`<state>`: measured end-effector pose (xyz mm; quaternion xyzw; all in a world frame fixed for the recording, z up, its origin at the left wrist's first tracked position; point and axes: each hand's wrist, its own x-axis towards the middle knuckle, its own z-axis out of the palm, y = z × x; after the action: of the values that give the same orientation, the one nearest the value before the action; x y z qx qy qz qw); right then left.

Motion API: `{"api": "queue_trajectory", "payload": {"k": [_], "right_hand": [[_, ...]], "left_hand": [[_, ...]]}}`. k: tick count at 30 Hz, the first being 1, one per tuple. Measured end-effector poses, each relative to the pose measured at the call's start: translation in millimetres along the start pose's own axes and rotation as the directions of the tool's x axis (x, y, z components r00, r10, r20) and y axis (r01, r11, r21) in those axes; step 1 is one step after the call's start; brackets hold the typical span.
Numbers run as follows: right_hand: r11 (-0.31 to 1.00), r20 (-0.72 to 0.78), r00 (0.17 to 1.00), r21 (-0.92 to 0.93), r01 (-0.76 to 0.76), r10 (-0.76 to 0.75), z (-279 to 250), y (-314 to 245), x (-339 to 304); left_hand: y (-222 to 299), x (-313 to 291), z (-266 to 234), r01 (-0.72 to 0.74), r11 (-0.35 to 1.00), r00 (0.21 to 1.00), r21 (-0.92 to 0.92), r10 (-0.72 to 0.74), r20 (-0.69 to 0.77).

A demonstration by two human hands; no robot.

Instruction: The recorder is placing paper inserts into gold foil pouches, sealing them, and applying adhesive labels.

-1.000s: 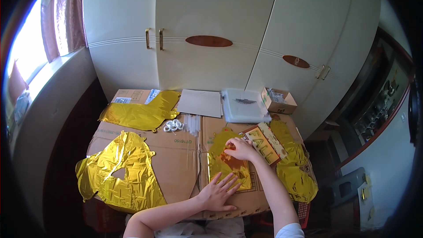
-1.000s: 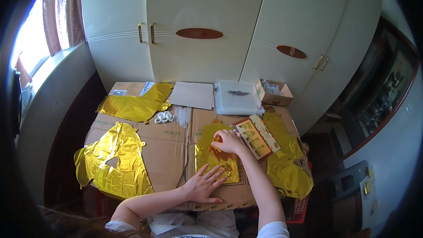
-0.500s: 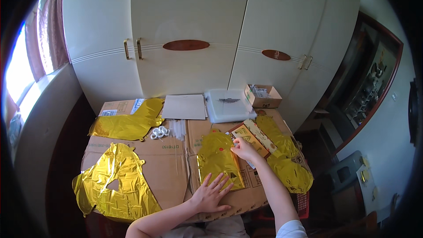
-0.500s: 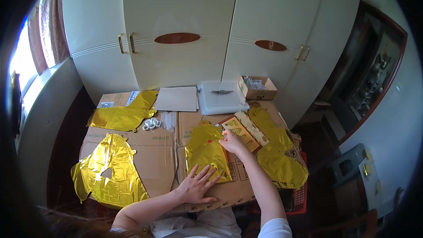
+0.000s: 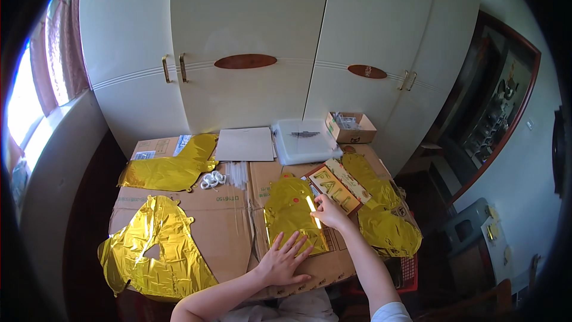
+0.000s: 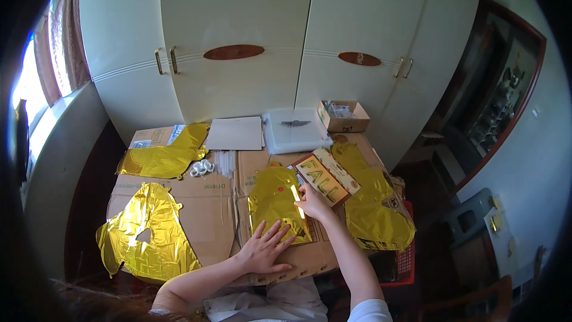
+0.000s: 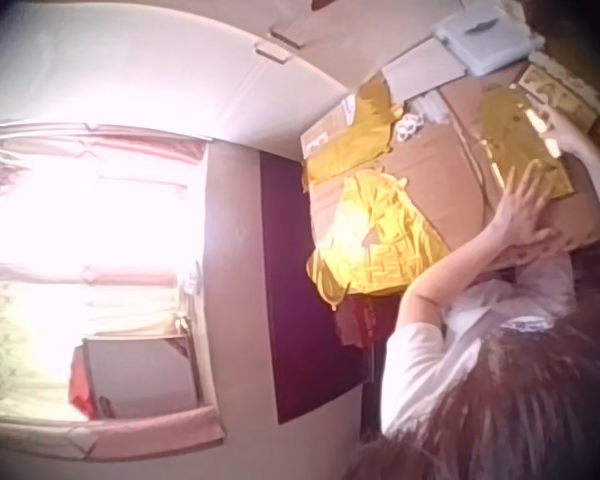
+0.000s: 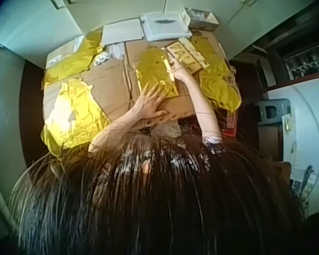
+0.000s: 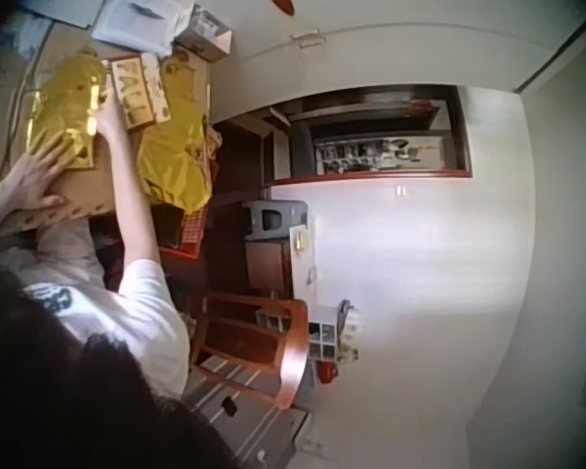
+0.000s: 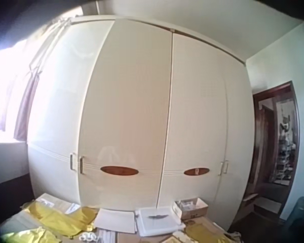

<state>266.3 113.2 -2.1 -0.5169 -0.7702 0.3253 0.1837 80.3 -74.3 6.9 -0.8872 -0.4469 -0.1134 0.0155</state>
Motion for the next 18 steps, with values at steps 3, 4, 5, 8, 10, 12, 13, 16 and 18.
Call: {"api": "queue_trajectory", "payload": {"k": [3, 4, 5, 8, 10, 12, 13, 16, 18], "right_hand": [[0.997, -0.042, 0.999, -0.075, 0.014, -0.018, 2.1, -7.9, -5.4], [0.997, -0.037, 0.999, -0.079, 0.011, -0.013, 1.2, -11.2, -7.2], [0.997, -0.031, 0.999, -0.083, 0.007, -0.009, -0.3, -15.3, -8.9], [0.995, -0.027, 1.000, -0.098, 0.008, -0.011, -1.8, -15.4, -10.3], [0.995, -0.026, 1.000, -0.098, 0.009, -0.012, -2.0, -14.5, -10.8], [0.996, -0.021, 1.000, -0.089, 0.005, -0.007, -2.2, -14.8, -11.1], [0.995, -0.023, 1.000, -0.096, 0.008, -0.010, -1.6, -13.8, -10.8], [0.996, -0.022, 1.000, -0.095, -0.002, 0.000, -0.6, -16.9, -10.8], [0.997, -0.014, 0.999, -0.065, -0.034, 0.033, -1.9, -27.2, -12.2]], "left_hand": [[-0.6, -1.3, 0.6, 0.003, 1.000, 1.000, 0.002, -0.003, -0.009], [-0.6, -1.6, 0.1, 0.004, 1.000, 1.000, 0.005, -0.004, -0.005], [-0.5, -2.0, -0.6, 0.006, 1.000, 1.000, 0.008, -0.006, 0.000], [-0.2, -1.6, -1.6, 0.005, 1.000, 1.000, 0.015, -0.005, 0.008], [0.2, -1.3, -2.1, 0.005, 1.000, 1.000, 0.020, -0.005, 0.013], [0.4, -1.2, -2.7, 0.007, 1.000, 1.000, 0.027, -0.007, 0.021], [0.5, -1.0, -2.5, 0.006, 1.000, 1.000, 0.025, -0.007, 0.021], [0.0, -1.7, -1.1, 0.007, 1.000, 1.000, 0.019, -0.007, 0.017], [-0.8, -4.2, -0.3, 0.013, 1.000, 1.000, 0.019, -0.013, 0.013]]}}
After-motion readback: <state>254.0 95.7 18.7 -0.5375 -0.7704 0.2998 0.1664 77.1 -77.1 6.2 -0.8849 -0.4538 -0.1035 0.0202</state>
